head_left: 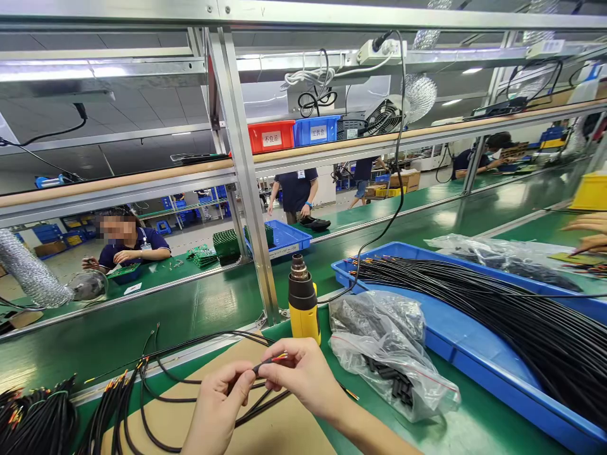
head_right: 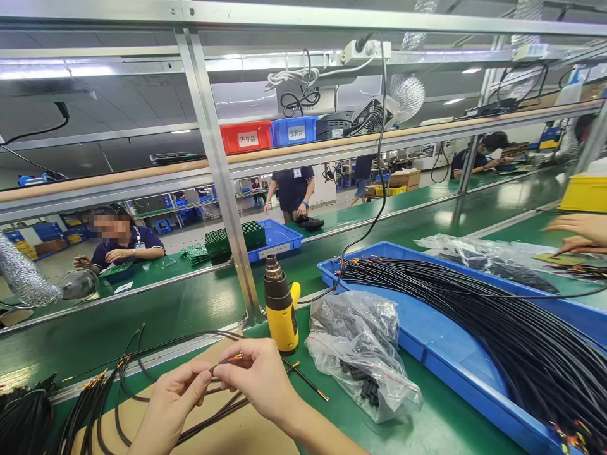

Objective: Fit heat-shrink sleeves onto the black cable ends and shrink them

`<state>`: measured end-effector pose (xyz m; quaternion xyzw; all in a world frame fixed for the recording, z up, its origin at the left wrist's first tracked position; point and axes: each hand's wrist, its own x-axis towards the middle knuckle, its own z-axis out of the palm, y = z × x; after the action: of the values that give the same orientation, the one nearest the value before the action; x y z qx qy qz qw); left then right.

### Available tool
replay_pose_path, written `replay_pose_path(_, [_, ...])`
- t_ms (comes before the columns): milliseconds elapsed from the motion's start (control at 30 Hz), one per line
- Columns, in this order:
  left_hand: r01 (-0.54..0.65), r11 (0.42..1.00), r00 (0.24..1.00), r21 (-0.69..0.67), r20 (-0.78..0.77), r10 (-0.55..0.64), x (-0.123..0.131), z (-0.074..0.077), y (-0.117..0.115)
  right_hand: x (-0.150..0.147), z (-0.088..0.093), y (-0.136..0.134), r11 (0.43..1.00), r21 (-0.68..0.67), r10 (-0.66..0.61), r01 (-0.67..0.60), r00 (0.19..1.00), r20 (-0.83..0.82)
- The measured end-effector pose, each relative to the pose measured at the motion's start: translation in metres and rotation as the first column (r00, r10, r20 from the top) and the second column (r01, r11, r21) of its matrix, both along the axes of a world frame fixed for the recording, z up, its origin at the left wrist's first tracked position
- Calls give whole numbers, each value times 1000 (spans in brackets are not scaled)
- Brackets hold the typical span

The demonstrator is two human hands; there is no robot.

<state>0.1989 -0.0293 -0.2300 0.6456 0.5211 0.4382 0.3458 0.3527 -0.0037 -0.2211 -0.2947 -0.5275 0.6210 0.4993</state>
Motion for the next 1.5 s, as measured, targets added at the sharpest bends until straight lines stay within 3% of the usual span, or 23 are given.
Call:
replay_pose_path(500, [-52, 997, 996, 62, -65, 56, 0, 0, -4, 2, 4, -2, 996, 47, -77, 75, 996, 52])
replay_pose_path(700, [-146, 974, 988, 175, -31, 154, 5, 0, -8, 2, 4, -4, 994, 65, -90, 86, 994, 61])
replay_pose_path(867, [-162, 926, 980, 340, -53, 191, 7, -1, -10, 2, 4, -4, 995, 60, -81, 79, 996, 27])
replay_pose_path(1100, [-151, 798, 938, 583, -170, 302, 8, -7, -13, -1, -1, -2, 1000, -4, -31, 31, 998, -52])
replay_pose_path(1200, [-103, 768, 936, 632, -199, 289, 7, -8, -12, -2, -1, -2, 1000, -20, -11, 10, 998, -67])
replay_pose_path(1367, [-155, 864, 938, 480, -203, 281, -6, -12, -5, 3, 3, 0, 998, -18, -66, 64, 993, -103])
replay_pose_path(1500, [-249, 890, 938, 382, -135, 320, -14, -12, -2, 8, 8, 2, 994, -1, -105, 106, 986, -132])
